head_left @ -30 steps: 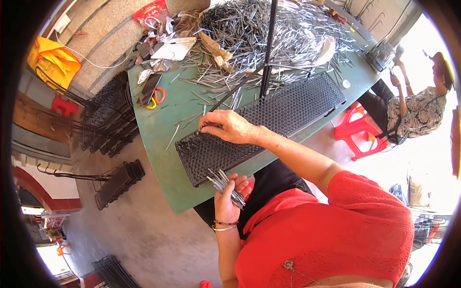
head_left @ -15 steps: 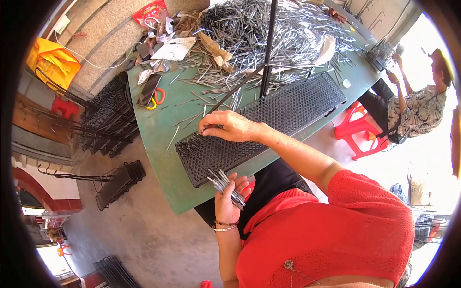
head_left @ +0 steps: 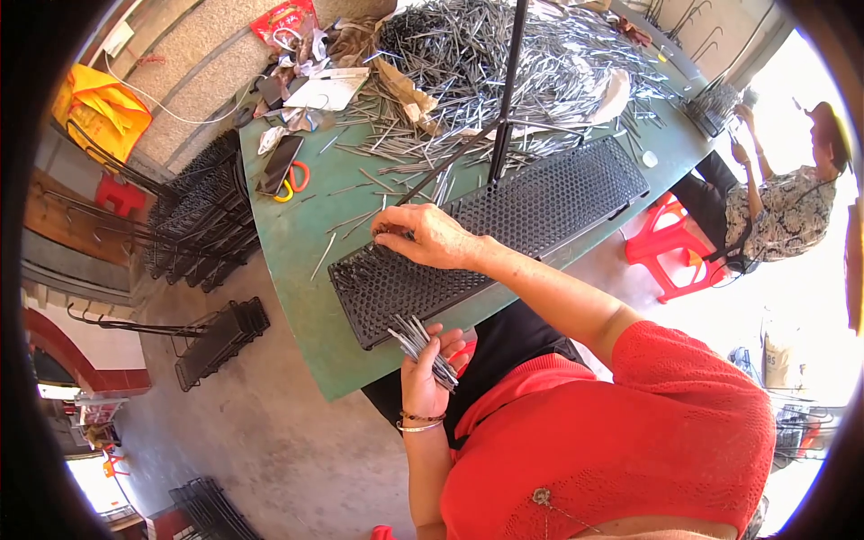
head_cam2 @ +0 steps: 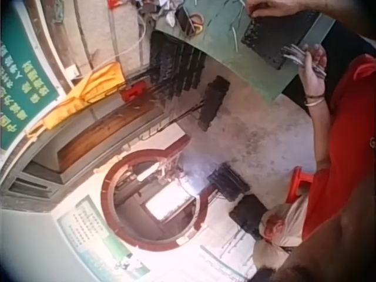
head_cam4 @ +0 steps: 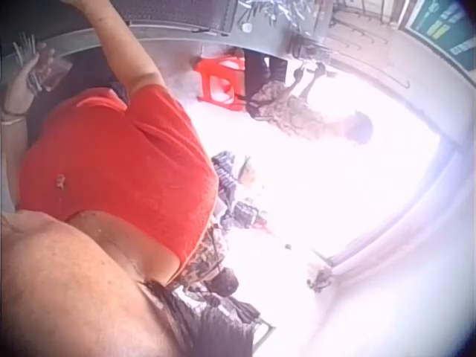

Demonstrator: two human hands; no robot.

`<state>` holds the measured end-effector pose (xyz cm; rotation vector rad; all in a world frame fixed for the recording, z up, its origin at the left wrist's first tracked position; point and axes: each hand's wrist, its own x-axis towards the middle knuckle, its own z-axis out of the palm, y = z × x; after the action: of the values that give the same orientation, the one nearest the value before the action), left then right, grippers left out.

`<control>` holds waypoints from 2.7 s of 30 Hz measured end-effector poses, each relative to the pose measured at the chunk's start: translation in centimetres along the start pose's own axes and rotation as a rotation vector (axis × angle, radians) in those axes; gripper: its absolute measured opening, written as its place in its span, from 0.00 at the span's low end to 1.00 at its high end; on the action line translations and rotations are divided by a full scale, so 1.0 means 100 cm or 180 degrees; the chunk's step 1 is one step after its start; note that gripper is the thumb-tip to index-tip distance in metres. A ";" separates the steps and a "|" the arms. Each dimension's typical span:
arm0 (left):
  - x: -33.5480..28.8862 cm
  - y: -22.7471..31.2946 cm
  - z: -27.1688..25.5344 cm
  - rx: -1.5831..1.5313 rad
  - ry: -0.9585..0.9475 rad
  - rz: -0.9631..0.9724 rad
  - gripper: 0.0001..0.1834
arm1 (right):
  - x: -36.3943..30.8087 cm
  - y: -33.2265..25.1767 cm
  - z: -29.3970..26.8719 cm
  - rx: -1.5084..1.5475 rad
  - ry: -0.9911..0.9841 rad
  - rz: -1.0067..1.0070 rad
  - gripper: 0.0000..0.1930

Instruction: Sorting long metal pins from a pile and inserting them into a black perforated metal component.

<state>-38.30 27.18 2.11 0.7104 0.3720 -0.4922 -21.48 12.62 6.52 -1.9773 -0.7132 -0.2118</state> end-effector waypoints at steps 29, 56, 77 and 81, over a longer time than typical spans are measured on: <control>0.005 -0.003 0.003 -0.0155 0.0045 -0.0056 0.13 | -0.011 0.009 0.013 -0.0880 0.0616 -0.0684 0.18; 0.003 0.000 0.008 -0.0078 -0.0158 0.0234 0.19 | -0.047 -0.029 0.000 0.1494 -0.0241 0.1198 0.11; 0.002 -0.004 0.007 -0.0221 -0.0041 -0.0097 0.16 | -0.010 -0.009 0.017 0.0352 0.0994 0.0485 0.09; 0.001 -0.005 0.006 -0.0128 -0.0070 -0.0074 0.16 | -0.010 -0.006 0.014 -0.0076 0.0811 0.0029 0.10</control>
<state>-38.36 26.41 2.27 0.6618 0.3691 -0.5129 -22.85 13.62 5.86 -1.9314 -0.5385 -0.4594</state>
